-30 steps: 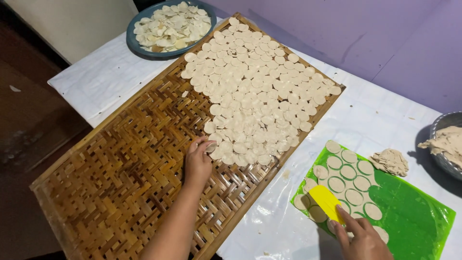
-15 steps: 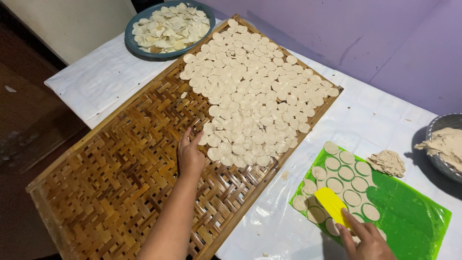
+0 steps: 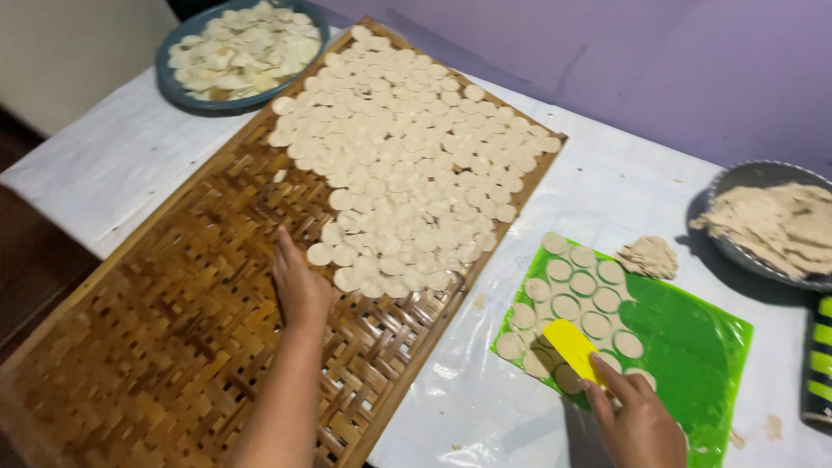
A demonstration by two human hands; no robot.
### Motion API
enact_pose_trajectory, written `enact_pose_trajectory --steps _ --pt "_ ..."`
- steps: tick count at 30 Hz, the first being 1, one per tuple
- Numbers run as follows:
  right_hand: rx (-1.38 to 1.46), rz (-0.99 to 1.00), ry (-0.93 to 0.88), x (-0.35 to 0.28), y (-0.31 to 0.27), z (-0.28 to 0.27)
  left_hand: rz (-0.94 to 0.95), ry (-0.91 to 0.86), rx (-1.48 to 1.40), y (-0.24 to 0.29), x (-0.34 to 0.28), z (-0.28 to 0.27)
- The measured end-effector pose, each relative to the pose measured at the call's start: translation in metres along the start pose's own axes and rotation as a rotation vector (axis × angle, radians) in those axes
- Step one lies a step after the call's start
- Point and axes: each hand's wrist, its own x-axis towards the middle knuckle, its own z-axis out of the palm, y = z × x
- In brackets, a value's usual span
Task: Making small dough discs using a scraper and placing them on a bamboo tray.
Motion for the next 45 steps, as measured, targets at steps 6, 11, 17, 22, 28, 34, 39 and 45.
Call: enact_pose_trajectory --steps 6,11,17,22,28,34,39,45 --pt "-0.021 0.146 0.079 0.000 0.015 -0.021 0.492 0.185 -0.070 0.000 -0.052 0.041" --pt "-0.148 0.300 0.116 0.007 0.063 -0.026 0.697 0.042 -0.053 0.032 -0.116 0.068" --pt "-0.282 0.331 0.040 0.007 0.083 -0.024 0.866 -0.223 -0.042 0.048 -0.171 0.083" --pt "-0.342 0.210 0.028 0.002 0.063 -0.026 0.888 -0.329 -0.072 0.047 -0.177 0.091" --pt "-0.378 0.125 0.162 0.007 0.064 -0.017 0.886 -0.326 -0.039 0.045 -0.177 0.092" --pt "-0.364 0.162 0.078 0.010 0.069 -0.011 0.876 -0.316 -0.088 0.048 -0.177 0.090" --pt "-0.142 0.224 0.122 0.013 0.071 -0.013 0.811 -0.337 -0.201 0.054 -0.178 0.087" --pt "0.039 0.111 0.154 0.002 0.041 -0.032 0.420 -0.611 -0.723 0.080 -0.181 0.098"
